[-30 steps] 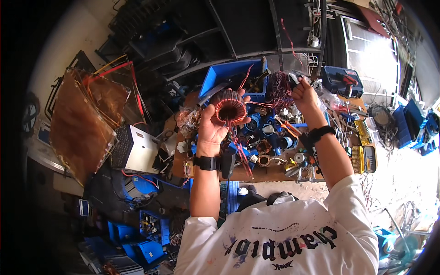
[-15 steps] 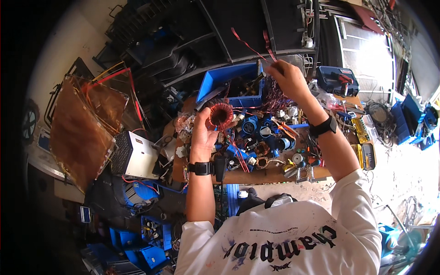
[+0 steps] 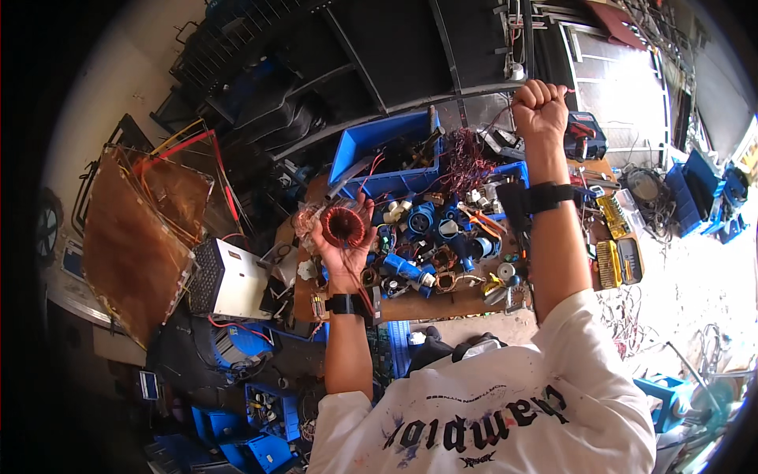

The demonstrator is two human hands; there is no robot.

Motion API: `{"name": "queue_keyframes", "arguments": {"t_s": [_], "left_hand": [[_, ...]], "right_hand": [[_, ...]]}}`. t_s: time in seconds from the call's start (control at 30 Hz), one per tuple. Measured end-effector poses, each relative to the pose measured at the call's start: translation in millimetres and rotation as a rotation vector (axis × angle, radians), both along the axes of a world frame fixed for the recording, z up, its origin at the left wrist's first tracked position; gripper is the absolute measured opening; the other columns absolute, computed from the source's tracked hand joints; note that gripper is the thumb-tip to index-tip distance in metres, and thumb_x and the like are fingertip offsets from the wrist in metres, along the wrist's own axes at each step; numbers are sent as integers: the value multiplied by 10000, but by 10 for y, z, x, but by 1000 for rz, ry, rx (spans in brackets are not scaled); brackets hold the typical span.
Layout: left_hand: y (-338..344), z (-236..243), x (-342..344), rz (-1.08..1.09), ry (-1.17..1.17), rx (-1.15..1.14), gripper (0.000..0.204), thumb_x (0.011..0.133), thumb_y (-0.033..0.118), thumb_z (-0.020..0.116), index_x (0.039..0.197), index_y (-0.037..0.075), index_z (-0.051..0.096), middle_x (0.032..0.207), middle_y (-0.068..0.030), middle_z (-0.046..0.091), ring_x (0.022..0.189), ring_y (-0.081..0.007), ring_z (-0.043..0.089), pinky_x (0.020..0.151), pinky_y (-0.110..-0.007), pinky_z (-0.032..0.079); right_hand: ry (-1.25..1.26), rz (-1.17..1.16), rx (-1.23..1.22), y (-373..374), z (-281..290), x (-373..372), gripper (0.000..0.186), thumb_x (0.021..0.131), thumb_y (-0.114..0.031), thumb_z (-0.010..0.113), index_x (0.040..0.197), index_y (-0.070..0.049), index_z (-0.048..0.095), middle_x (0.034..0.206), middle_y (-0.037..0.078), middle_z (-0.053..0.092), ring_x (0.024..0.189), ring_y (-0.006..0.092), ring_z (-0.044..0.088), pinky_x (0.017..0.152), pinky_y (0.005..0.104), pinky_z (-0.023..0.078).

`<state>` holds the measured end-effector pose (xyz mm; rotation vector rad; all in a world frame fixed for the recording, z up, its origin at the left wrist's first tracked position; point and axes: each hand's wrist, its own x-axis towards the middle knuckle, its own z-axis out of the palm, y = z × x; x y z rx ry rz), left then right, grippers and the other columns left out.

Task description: The person winds a length of red copper wire around a small toroidal core to form a coil. They hold the core in one hand and wrap the wire with the other, occasionally adjusting the tension and alignment of the loops. The person continues this repetitive winding process throughout the clip.

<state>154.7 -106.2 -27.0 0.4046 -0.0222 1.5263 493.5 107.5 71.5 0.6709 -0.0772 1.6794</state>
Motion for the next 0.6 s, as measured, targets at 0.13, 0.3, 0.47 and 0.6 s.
{"name": "queue_keyframes", "arguments": {"t_s": [0.13,0.3,0.47,0.6], "left_hand": [[-6,-30,84,-6,-38,20,781,823,464,690,1370,4,374,1490,-211,302,1373,-408,314,915,-672,475],[-73,17,60,102,18,-10,784,842,463,668,1387,0,349,1494,-208,310,1368,-400,327,950,-683,443],[-76,202,187,285,227,-105,639,886,467,605,1312,14,458,1396,-225,449,1271,-391,467,915,-595,522],[-58,231,238,373,336,-121,611,901,471,577,1275,-5,496,1380,-212,477,1241,-361,506,913,-587,526]], "right_hand": [[192,30,24,96,-50,-81,586,969,-586,351,629,-110,389,523,-41,219,452,108,172,413,264,158],[-358,-191,-281,-15,-142,-303,378,946,-442,559,795,-102,493,625,-6,433,560,125,413,543,267,384],[-1148,-630,-360,-358,-352,-581,771,821,-348,764,1357,29,359,1178,157,571,1061,222,560,937,361,452],[-1629,-575,-451,-785,-594,-993,875,802,-430,762,1409,2,303,1285,189,513,1143,237,521,996,347,405]]}}
